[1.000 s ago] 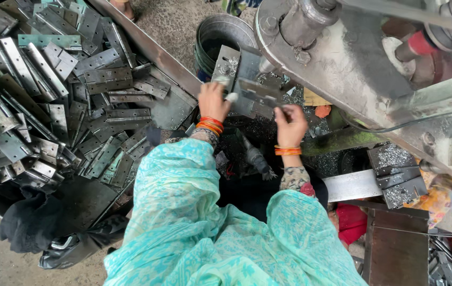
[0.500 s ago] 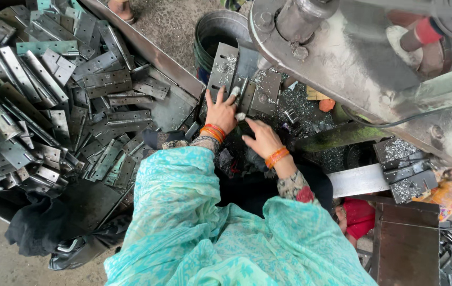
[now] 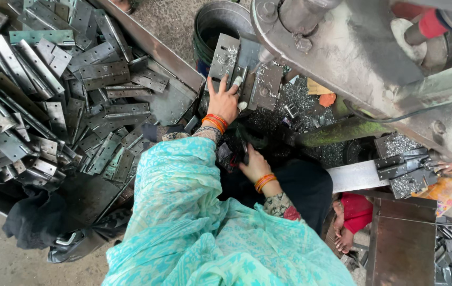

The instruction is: The person sits at a metalworking press and repeatedly places small metal brackets into the die, activates the press to shape them, and removes the finished pieces. The person handles the brackets one at a time and places them into a nearby bin.

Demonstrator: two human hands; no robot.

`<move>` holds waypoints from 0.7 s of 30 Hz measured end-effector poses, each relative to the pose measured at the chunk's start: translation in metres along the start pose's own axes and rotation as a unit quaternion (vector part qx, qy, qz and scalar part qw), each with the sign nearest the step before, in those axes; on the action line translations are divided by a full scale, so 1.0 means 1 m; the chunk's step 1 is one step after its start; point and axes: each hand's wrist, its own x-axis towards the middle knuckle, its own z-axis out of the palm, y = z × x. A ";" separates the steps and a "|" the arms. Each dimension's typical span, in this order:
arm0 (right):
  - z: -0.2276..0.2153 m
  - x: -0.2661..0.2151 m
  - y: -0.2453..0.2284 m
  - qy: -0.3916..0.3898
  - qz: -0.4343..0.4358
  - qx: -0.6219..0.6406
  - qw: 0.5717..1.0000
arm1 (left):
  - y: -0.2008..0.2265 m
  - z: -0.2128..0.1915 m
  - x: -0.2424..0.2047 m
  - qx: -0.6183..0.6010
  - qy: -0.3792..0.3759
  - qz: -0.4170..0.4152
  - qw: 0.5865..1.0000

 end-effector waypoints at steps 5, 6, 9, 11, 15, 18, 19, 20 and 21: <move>-0.055 0.031 -0.014 -0.069 0.001 -0.060 0.996 | -0.004 0.006 0.009 0.006 0.010 0.007 1.000; -0.060 0.032 -0.015 -0.075 -0.001 -0.063 0.995 | -0.003 0.007 0.008 0.004 0.006 0.009 1.000; -0.056 0.036 -0.017 -0.075 -0.002 -0.064 0.995 | -0.006 0.005 0.018 0.013 0.008 0.009 1.000; -0.030 0.026 -0.007 -0.067 0.014 -0.050 0.996 | -0.006 0.005 0.018 0.009 0.007 0.011 1.000; 0.046 -0.006 0.011 0.064 -0.012 0.038 0.997 | -0.004 0.005 0.014 0.010 0.021 0.013 1.000; 0.061 0.001 0.016 0.071 -0.021 0.061 0.995 | -0.003 0.003 0.008 0.034 0.035 0.000 0.999; 0.054 0.001 0.021 0.053 -0.018 0.057 0.997 | 0.006 0.007 0.002 0.035 0.034 -0.001 0.999; 0.045 -0.001 0.024 0.035 -0.014 0.053 0.998 | 0.012 0.011 -0.005 0.029 0.054 0.002 0.998; 0.031 0.008 0.021 0.014 -0.015 0.032 0.999 | 0.009 0.012 -0.003 0.029 0.080 0.000 0.996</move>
